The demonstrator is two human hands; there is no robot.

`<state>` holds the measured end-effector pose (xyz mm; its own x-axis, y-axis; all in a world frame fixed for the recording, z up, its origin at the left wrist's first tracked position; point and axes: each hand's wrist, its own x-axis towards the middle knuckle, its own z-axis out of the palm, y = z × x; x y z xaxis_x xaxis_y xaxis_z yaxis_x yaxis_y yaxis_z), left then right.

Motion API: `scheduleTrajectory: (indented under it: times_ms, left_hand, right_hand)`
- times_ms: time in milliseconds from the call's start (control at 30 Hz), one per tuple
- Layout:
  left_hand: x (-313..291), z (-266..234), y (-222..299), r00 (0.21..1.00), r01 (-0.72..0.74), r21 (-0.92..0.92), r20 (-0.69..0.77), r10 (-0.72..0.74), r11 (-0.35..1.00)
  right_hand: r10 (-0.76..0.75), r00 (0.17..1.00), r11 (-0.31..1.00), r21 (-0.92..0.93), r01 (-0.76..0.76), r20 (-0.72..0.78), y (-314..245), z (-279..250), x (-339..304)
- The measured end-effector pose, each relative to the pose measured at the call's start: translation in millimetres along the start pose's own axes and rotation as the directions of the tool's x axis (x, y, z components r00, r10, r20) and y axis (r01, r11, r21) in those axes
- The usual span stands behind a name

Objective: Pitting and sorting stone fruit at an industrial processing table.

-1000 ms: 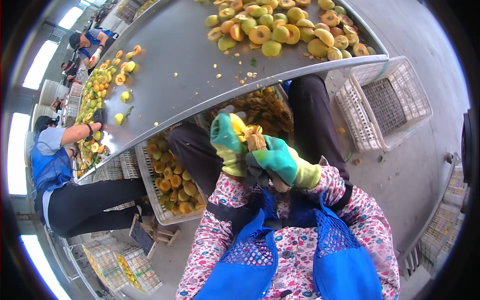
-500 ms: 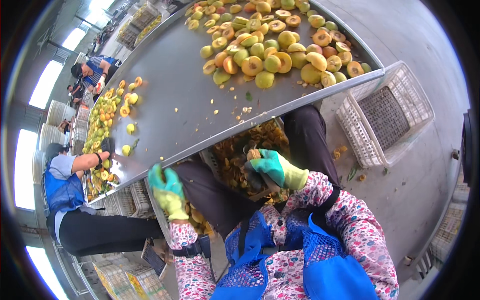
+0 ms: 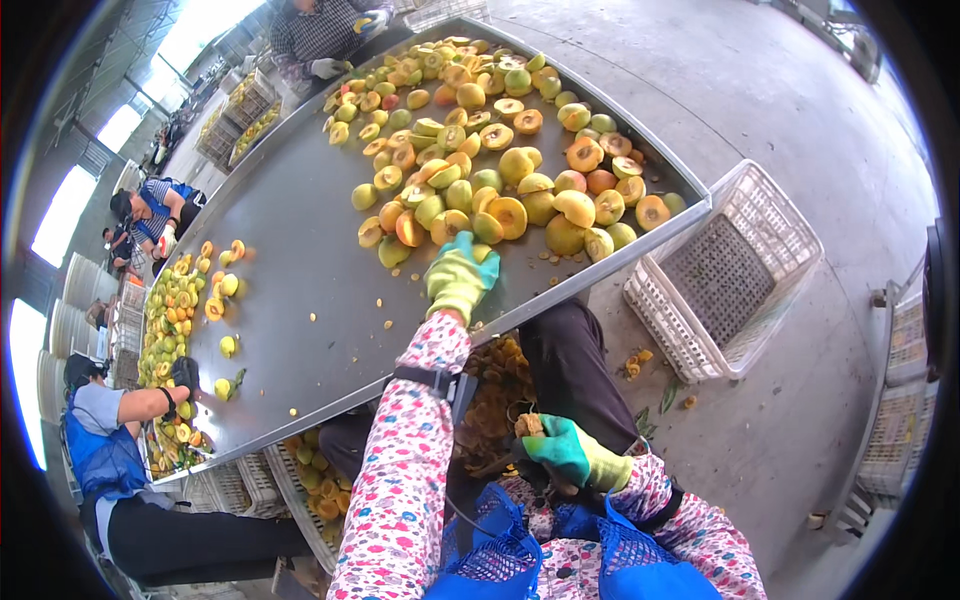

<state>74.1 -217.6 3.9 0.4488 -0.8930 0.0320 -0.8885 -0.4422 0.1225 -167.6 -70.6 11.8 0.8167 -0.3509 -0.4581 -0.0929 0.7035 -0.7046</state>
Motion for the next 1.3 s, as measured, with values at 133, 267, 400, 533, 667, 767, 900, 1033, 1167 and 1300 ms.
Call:
scheduleTrajectory:
  times_ms: [133,267,400,533,667,767,900,1033,1167,1300]
  left_hand:
    - [-54,-53,-13,0.964,0.229,-0.955,0.250,0.095,0.189]
    - [-133,-67,-25,0.963,-0.185,-0.869,-0.068,0.260,0.458]
    - [-170,-56,-16,0.963,0.266,-0.837,0.257,0.085,-0.478]
    - [-192,-49,-9,0.998,0.047,-0.940,0.056,-0.018,-0.339]
    - [-201,-34,-18,0.951,0.223,-0.890,0.288,-0.113,-0.397]
    - [-206,-28,-11,0.985,0.080,-0.948,0.123,-0.121,-0.308]
    - [-214,-19,-4,0.935,-0.273,-0.794,-0.352,-0.045,0.543]
    - [-214,-32,12,0.992,-0.100,-0.995,-0.101,-0.078,0.018]
    - [-206,-44,0,0.976,0.189,-0.975,0.173,0.134,-0.117]
    - [-187,-42,-19,0.892,0.436,-0.885,0.401,0.207,-0.163]
  right_hand:
    - [-0.315,0.938,0.941,0.082,0.329,-0.144,-2,-10,15]
    - [-0.642,0.747,0.688,-0.560,0.462,-0.172,-35,-3,29]
    - [-0.760,0.644,0.315,-0.915,0.254,-0.083,-46,20,28]
    - [-0.707,0.702,0.304,-0.933,0.192,-0.086,-40,29,21]
    - [-0.677,0.735,0.197,-0.972,0.132,-0.037,-36,33,12]
    - [-0.697,0.717,0.147,-0.978,0.149,0.005,-27,33,10]
    - [-0.713,0.692,0.044,-0.978,0.205,0.113,-22,29,8]
    - [-0.624,0.763,-0.164,-0.983,0.083,0.169,-31,25,-2]
    - [-0.514,0.832,-0.274,-0.959,0.073,0.210,-30,22,-3]
    - [-0.423,0.876,-0.226,-0.963,0.145,0.231,-28,19,-2]
